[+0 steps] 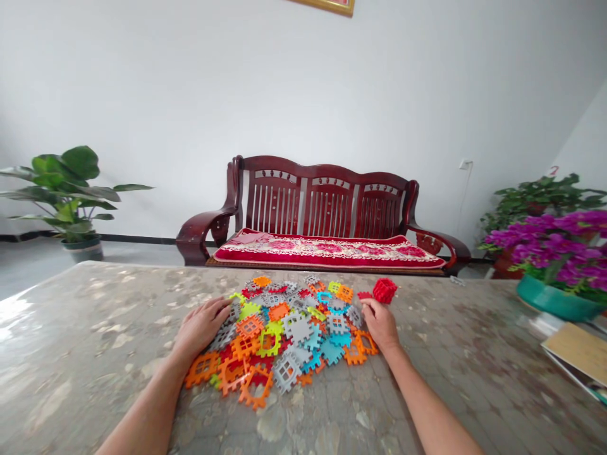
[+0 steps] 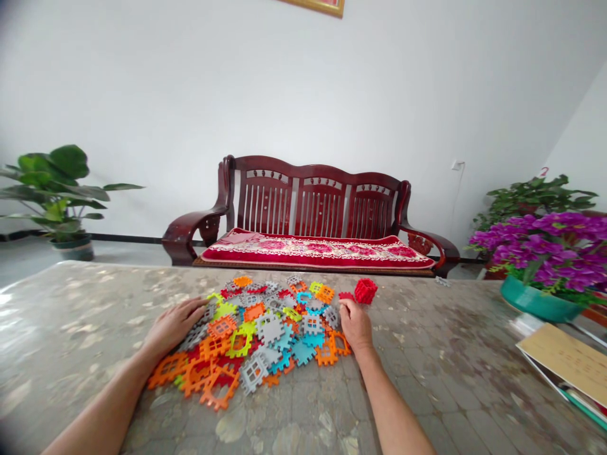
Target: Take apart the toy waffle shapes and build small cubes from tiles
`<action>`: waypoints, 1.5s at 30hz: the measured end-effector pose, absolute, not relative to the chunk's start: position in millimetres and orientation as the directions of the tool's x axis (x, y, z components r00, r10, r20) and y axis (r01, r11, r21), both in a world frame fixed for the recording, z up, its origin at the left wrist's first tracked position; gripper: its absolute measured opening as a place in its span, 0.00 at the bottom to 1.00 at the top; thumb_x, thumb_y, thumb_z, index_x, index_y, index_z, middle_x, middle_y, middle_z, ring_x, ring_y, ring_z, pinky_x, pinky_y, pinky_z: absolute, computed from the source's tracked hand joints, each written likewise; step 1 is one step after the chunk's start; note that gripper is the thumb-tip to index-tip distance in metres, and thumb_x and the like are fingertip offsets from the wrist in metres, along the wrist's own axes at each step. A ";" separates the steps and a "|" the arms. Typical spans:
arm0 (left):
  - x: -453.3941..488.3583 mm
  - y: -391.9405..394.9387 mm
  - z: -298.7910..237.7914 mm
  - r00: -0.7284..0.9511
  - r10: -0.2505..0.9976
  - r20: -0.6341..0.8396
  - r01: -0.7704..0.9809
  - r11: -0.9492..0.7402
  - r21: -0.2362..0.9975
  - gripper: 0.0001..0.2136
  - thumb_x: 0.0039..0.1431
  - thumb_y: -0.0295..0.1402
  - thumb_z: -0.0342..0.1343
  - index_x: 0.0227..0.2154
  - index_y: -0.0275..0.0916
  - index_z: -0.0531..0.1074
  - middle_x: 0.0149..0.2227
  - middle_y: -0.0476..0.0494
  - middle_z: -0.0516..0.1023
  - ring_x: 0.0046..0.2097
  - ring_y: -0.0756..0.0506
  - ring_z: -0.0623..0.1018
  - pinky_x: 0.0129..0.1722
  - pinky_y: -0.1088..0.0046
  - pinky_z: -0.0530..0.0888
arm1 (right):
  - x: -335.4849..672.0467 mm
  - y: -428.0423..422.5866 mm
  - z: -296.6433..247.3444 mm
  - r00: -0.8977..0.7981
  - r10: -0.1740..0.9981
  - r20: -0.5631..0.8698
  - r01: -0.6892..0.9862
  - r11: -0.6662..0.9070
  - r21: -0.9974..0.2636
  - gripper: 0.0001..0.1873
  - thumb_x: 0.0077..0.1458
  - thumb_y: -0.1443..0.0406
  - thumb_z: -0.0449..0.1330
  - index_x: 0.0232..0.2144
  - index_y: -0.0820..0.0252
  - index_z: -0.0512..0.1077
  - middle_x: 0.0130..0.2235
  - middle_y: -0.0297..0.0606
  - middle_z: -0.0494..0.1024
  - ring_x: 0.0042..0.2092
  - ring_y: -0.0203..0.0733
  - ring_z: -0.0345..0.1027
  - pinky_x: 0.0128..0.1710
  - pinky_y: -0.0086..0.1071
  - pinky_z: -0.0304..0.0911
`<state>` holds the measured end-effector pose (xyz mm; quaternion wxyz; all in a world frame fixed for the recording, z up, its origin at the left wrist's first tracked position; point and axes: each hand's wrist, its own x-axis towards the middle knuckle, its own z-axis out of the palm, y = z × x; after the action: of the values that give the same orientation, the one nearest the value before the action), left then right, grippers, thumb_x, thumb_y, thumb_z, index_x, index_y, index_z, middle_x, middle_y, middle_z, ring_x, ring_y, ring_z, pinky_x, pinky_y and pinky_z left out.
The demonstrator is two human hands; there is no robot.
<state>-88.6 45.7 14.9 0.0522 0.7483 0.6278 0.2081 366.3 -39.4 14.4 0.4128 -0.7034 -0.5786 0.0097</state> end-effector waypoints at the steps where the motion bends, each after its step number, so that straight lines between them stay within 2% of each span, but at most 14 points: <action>1: -88.8 45.8 14.6 0.127 0.962 0.241 0.918 -0.206 0.338 0.23 0.63 0.45 0.40 0.53 0.46 0.74 0.58 0.45 0.73 0.60 0.41 0.71 0.60 0.61 0.63 | 366.2 -39.6 14.8 0.330 0.825 0.458 0.802 0.011 -0.597 0.20 0.56 0.58 0.47 0.38 0.54 0.77 0.36 0.38 0.82 0.38 0.44 0.75 0.41 0.36 0.67; 9: -88.3 45.3 13.0 0.136 0.959 0.248 0.903 -0.223 0.367 0.23 0.65 0.46 0.39 0.53 0.48 0.73 0.58 0.46 0.74 0.60 0.42 0.70 0.61 0.62 0.61 | 367.7 -39.4 14.5 0.335 0.851 0.405 0.769 0.002 -0.639 0.20 0.55 0.57 0.48 0.38 0.55 0.76 0.35 0.38 0.82 0.37 0.45 0.75 0.39 0.36 0.67; 13: -83.8 44.2 14.0 0.150 0.967 0.208 0.898 -0.221 0.381 0.24 0.66 0.45 0.36 0.56 0.48 0.70 0.60 0.46 0.71 0.62 0.42 0.67 0.62 0.58 0.58 | 371.4 -38.3 10.7 0.337 0.861 0.381 0.730 0.017 -0.683 0.20 0.54 0.56 0.48 0.39 0.56 0.76 0.36 0.39 0.81 0.37 0.46 0.75 0.38 0.36 0.67; 20: -71.8 47.1 8.2 0.201 0.963 0.181 0.898 -0.255 0.359 0.24 0.66 0.43 0.38 0.59 0.48 0.68 0.61 0.49 0.70 0.64 0.42 0.64 0.64 0.59 0.57 | 374.6 -37.6 7.6 0.361 0.859 0.363 0.647 0.049 -0.761 0.19 0.53 0.55 0.51 0.38 0.57 0.77 0.34 0.39 0.81 0.32 0.44 0.74 0.36 0.35 0.67; 26: -60.4 43.5 7.8 0.227 0.951 0.210 0.899 -0.287 0.330 0.23 0.66 0.43 0.38 0.58 0.47 0.68 0.61 0.48 0.70 0.65 0.42 0.64 0.63 0.59 0.58 | 376.1 -36.9 8.5 0.321 0.815 0.483 0.702 0.137 -0.699 0.17 0.53 0.56 0.51 0.34 0.56 0.77 0.38 0.41 0.81 0.42 0.46 0.74 0.45 0.38 0.66; 32: -45.9 34.4 12.0 0.194 0.957 0.216 0.910 -0.257 0.324 0.23 0.66 0.44 0.39 0.59 0.47 0.68 0.61 0.42 0.69 0.64 0.40 0.65 0.62 0.58 0.59 | 376.2 -36.8 9.7 0.316 0.802 0.507 0.724 0.142 -0.675 0.17 0.53 0.56 0.51 0.33 0.56 0.77 0.38 0.41 0.81 0.41 0.46 0.74 0.44 0.38 0.67; 40: -33.1 25.3 12.6 0.214 0.947 0.239 0.902 -0.286 0.324 0.22 0.66 0.43 0.40 0.58 0.47 0.67 0.61 0.42 0.70 0.63 0.39 0.66 0.62 0.54 0.59 | 377.2 -36.0 7.2 0.321 0.821 0.472 0.703 0.127 -0.699 0.17 0.53 0.56 0.52 0.33 0.56 0.77 0.38 0.41 0.81 0.41 0.45 0.74 0.44 0.37 0.66; 45: -30.6 23.4 11.6 0.219 0.943 0.251 0.899 -0.295 0.324 0.22 0.65 0.43 0.41 0.58 0.46 0.68 0.61 0.41 0.70 0.63 0.40 0.67 0.62 0.58 0.60 | 376.6 -36.6 6.7 0.300 0.835 0.461 0.714 0.124 -0.690 0.17 0.53 0.56 0.52 0.33 0.56 0.77 0.38 0.41 0.80 0.42 0.45 0.73 0.45 0.38 0.65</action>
<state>-30.6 23.4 11.6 0.0546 0.7789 0.5910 0.2024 376.6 -36.6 6.7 0.4652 -0.6586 -0.5878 0.0653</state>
